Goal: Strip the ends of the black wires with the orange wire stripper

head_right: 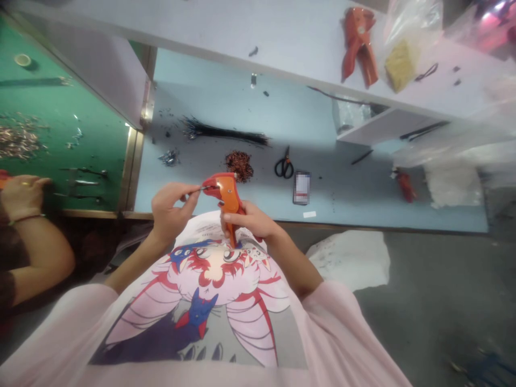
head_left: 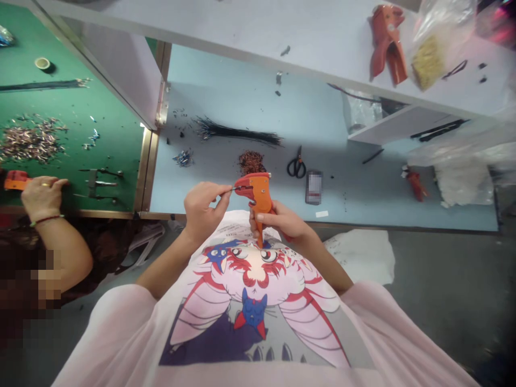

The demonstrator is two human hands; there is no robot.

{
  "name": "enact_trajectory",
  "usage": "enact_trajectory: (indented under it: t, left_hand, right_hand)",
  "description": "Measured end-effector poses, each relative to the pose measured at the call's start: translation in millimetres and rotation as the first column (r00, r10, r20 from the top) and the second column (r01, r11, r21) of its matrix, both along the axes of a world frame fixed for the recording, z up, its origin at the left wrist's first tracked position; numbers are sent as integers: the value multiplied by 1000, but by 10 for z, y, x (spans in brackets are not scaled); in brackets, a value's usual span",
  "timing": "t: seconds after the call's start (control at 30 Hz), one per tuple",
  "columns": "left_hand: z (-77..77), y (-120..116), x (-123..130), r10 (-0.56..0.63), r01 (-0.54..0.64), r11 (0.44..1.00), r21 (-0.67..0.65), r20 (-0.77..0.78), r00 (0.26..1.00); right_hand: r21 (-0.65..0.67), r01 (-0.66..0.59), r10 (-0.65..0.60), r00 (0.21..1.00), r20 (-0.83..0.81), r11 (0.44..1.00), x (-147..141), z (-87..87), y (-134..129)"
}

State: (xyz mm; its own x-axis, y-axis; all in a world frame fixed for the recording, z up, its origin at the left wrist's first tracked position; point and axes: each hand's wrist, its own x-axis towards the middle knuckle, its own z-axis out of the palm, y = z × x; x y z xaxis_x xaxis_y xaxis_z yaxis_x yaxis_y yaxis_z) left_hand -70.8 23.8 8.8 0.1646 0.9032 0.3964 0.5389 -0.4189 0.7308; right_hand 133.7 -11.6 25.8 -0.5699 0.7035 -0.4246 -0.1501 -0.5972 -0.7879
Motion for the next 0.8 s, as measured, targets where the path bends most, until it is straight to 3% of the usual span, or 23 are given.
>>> enact_trajectory:
  t: [0.57, 0.8]
  left_hand:
    - [17, 15, 13, -11, 10, 1000, -6, -42, 999]
    - [2, 9, 22, 29, -30, 1000, -7, -50, 998]
  right_hand:
    - [73, -60, 53, 993, 104, 996, -23, 8, 31]
    - [65, 16, -21, 997, 74, 998, -98, -98, -22]
